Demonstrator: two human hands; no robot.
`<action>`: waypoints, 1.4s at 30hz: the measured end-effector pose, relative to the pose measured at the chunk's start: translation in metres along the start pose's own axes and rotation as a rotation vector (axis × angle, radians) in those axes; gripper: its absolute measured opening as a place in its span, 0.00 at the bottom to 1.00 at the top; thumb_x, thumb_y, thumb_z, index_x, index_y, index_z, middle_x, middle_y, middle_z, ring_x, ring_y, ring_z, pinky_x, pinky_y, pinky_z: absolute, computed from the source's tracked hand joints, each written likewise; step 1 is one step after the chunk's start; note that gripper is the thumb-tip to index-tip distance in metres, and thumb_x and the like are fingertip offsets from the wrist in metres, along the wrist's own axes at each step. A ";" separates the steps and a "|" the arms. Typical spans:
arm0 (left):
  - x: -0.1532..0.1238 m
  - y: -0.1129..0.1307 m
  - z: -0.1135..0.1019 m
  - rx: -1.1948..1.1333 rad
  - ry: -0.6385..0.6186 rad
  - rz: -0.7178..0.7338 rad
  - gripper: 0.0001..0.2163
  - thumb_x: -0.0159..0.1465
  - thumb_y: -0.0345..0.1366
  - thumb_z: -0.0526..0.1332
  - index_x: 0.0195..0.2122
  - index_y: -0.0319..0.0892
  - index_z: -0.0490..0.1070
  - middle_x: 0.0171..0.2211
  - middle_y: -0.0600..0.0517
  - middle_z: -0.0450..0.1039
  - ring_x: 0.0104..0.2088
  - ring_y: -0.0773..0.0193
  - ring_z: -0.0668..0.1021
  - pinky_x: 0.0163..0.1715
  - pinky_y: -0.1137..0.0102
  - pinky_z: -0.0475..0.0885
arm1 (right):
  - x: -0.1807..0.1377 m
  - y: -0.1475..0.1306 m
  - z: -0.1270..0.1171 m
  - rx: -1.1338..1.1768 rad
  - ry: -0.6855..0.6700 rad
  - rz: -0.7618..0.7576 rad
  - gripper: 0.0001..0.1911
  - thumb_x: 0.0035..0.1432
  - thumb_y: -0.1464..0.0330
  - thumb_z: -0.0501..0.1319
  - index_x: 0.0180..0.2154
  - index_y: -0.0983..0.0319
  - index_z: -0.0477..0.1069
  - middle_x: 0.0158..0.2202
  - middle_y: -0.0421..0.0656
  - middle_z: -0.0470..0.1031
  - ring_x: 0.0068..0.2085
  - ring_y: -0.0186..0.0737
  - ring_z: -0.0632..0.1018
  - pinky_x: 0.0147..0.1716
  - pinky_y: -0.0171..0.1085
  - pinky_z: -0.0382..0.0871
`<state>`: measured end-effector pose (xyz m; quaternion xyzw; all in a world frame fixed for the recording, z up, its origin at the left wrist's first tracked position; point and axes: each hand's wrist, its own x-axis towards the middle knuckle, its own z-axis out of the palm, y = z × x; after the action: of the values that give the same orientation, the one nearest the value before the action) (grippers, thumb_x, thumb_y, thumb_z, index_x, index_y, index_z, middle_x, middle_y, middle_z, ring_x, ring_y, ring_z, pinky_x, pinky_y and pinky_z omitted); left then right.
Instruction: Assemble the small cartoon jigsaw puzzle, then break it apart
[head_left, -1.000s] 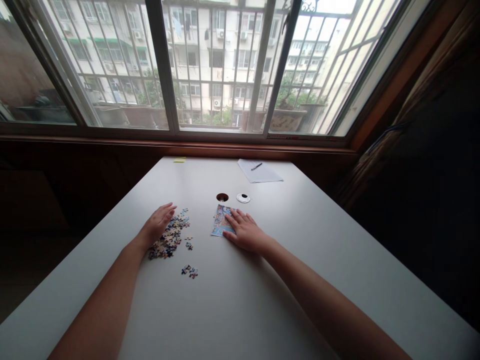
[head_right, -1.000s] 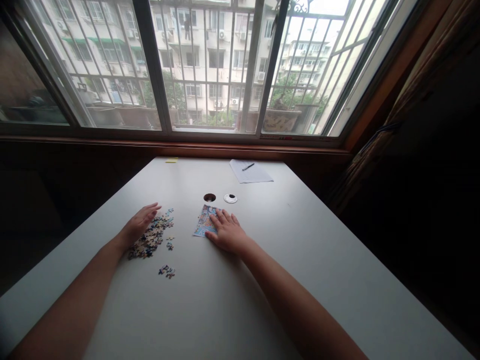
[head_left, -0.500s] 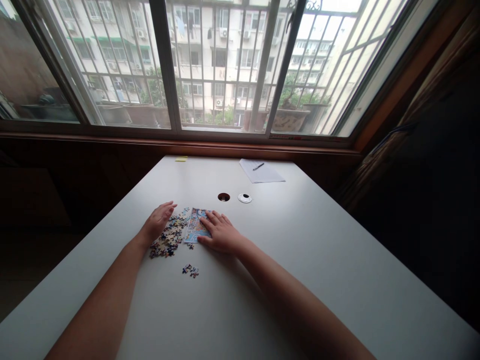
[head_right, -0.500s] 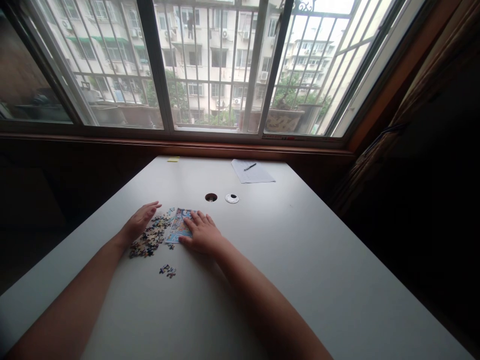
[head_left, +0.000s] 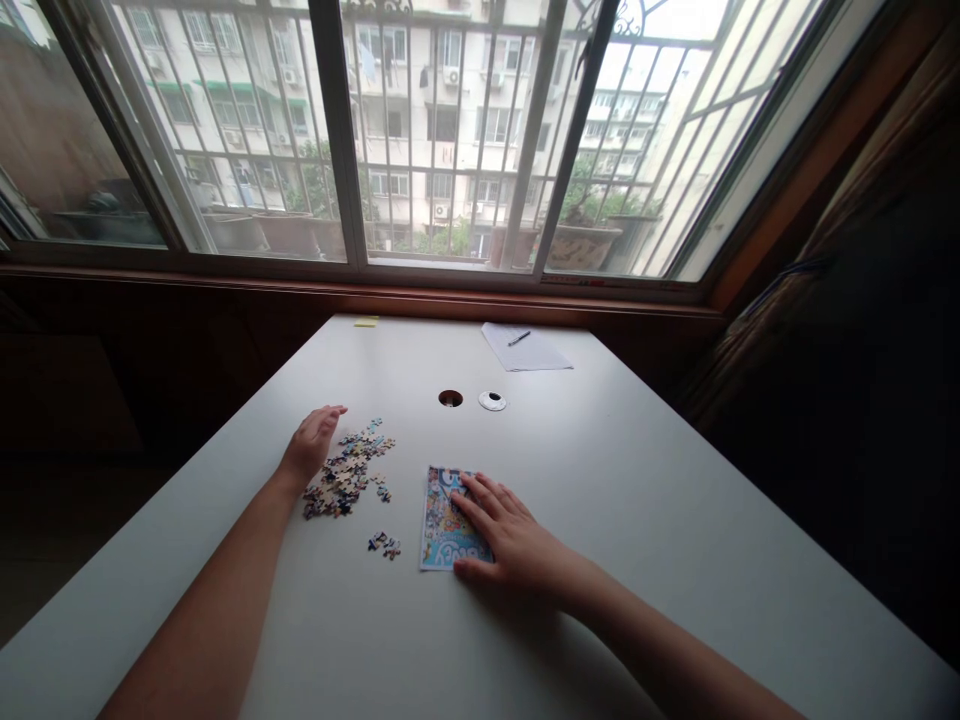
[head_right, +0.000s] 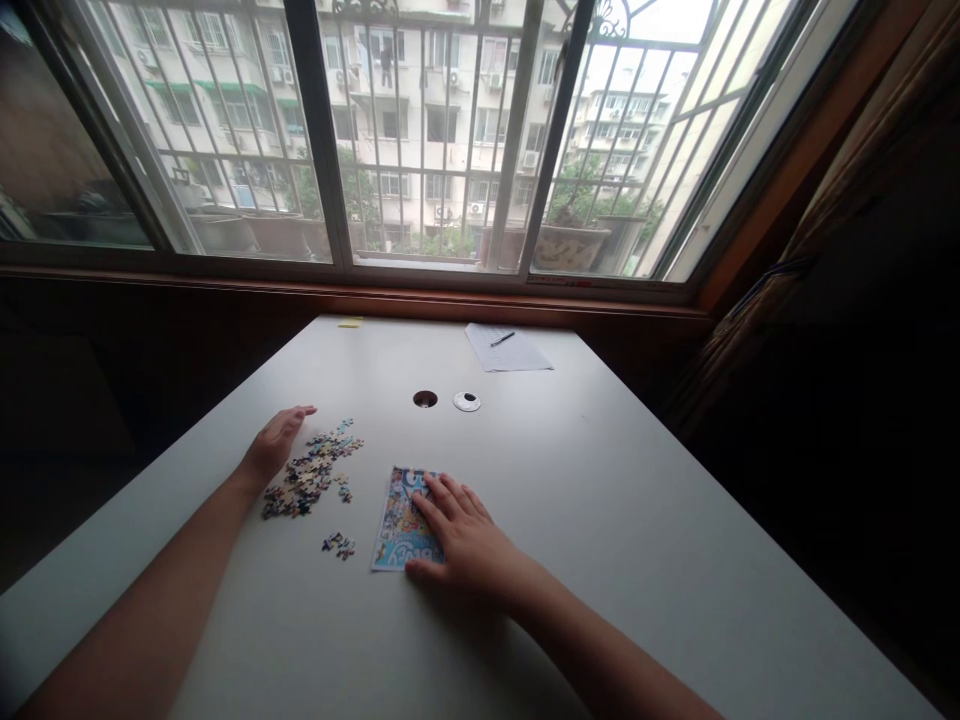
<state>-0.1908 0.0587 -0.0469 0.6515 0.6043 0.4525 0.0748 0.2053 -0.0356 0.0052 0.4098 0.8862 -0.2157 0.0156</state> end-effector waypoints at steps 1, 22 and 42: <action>0.000 0.000 0.000 0.001 0.008 -0.007 0.26 0.70 0.53 0.45 0.49 0.40 0.75 0.52 0.44 0.76 0.58 0.53 0.74 0.64 0.57 0.64 | -0.005 -0.005 0.003 0.000 -0.011 0.003 0.47 0.60 0.39 0.53 0.72 0.55 0.44 0.74 0.43 0.32 0.73 0.54 0.36 0.70 0.54 0.33; -0.001 -0.003 -0.005 0.110 0.085 -0.115 0.20 0.68 0.46 0.47 0.45 0.44 0.77 0.48 0.47 0.79 0.52 0.51 0.78 0.58 0.57 0.70 | 0.116 -0.075 0.030 -0.007 0.223 -0.032 0.47 0.62 0.37 0.43 0.71 0.60 0.47 0.74 0.48 0.36 0.73 0.56 0.38 0.70 0.54 0.32; -0.004 0.004 0.006 0.114 -0.241 0.071 0.26 0.71 0.51 0.47 0.58 0.41 0.72 0.60 0.43 0.71 0.62 0.49 0.70 0.65 0.51 0.61 | 0.045 0.001 0.012 -0.095 0.205 0.125 0.40 0.66 0.42 0.45 0.71 0.55 0.48 0.74 0.43 0.36 0.73 0.51 0.40 0.70 0.50 0.32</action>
<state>-0.1831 0.0568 -0.0504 0.7252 0.5923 0.3383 0.0935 0.1744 -0.0073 -0.0156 0.4830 0.8651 -0.1289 -0.0423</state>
